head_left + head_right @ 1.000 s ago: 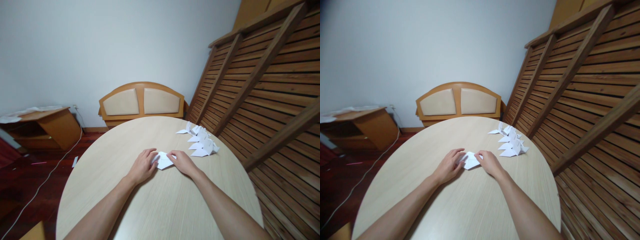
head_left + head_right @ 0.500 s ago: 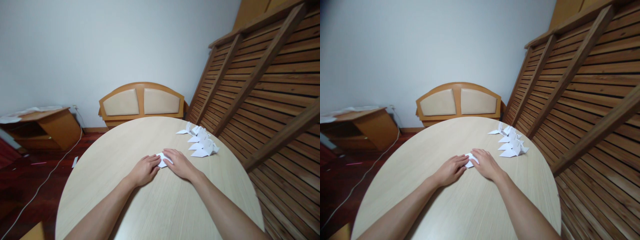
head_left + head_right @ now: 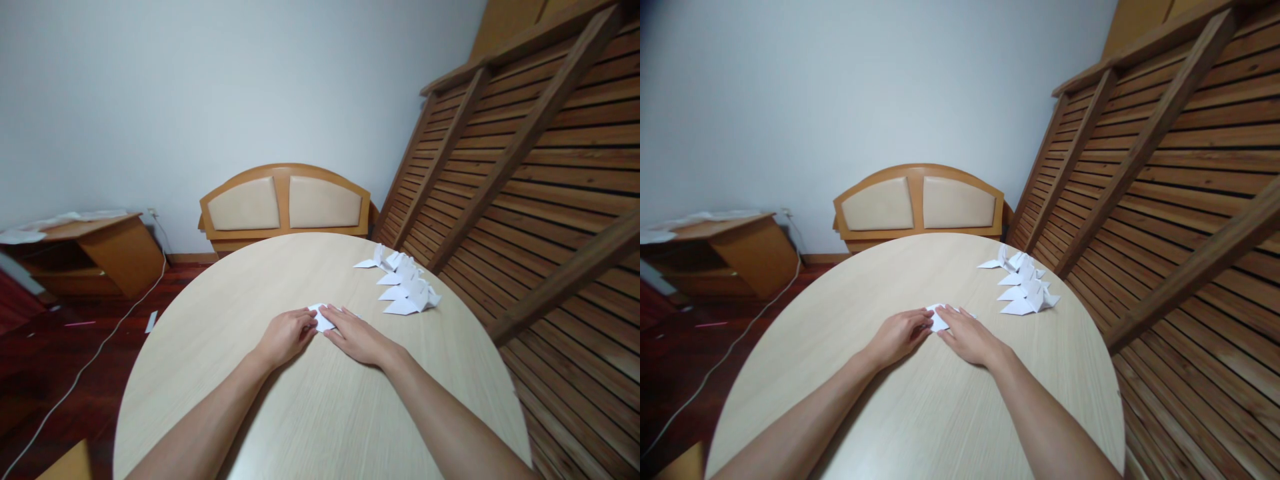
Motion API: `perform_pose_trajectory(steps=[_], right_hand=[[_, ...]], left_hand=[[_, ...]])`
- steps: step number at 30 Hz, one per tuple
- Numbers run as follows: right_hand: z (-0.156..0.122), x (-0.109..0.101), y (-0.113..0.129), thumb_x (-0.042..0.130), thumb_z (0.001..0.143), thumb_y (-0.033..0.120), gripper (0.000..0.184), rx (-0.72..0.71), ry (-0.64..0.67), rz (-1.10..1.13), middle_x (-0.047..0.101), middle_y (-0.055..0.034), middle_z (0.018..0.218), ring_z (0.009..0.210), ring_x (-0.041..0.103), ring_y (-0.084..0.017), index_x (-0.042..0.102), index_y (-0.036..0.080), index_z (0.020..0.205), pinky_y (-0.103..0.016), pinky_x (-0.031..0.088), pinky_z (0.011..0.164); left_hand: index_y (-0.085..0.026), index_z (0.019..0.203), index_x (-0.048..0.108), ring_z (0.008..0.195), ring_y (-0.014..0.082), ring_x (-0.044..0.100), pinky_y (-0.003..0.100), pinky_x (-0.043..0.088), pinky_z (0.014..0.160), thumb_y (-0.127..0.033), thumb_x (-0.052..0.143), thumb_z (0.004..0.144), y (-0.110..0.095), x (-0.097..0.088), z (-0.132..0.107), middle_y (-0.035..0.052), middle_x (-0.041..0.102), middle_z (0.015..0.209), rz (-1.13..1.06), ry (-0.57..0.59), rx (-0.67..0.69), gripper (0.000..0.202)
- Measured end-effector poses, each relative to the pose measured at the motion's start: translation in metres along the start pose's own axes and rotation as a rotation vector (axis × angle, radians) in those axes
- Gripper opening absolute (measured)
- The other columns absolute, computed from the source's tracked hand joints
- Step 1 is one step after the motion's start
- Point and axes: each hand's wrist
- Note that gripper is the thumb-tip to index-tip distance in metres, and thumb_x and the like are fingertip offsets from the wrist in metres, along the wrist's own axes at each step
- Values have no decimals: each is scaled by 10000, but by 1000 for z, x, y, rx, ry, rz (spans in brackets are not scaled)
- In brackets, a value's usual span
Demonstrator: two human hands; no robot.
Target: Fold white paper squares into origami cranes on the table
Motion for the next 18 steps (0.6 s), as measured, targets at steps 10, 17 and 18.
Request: perform_pose_trajectory(steps=[10,17,18], right_hand=[[2,-7,3,608,918,232,232,-32,-149,85,684,-76,1228,1122,645,-239,648,230,1147,-374,485,972],[1,-10,0,627,906,220,154,-44,-160,64,701,-80,1196,1138,639,-243,692,224,1045,-384,471,999],[1,-10,0,625,909,222,146,-45,-161,65,703,-79,1191,1138,638,-242,692,223,1039,-381,471,1000]], left_hand=[[-245,1072,665,940,203,690,286,515,825,-304,517,964,-4,-3,-1,53,732,1027,18,31,-94,193],[-254,1051,659,904,186,688,261,490,775,-290,547,952,-2,-4,-1,26,730,1041,14,23,-82,154],[-253,1057,657,892,183,687,257,487,764,-296,550,952,-2,-4,-1,24,730,1032,12,24,-82,155]])
Point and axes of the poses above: each hand's wrist, its own z-axis towards the middle knuckle, its own x-axis out of the palm, y = z × x
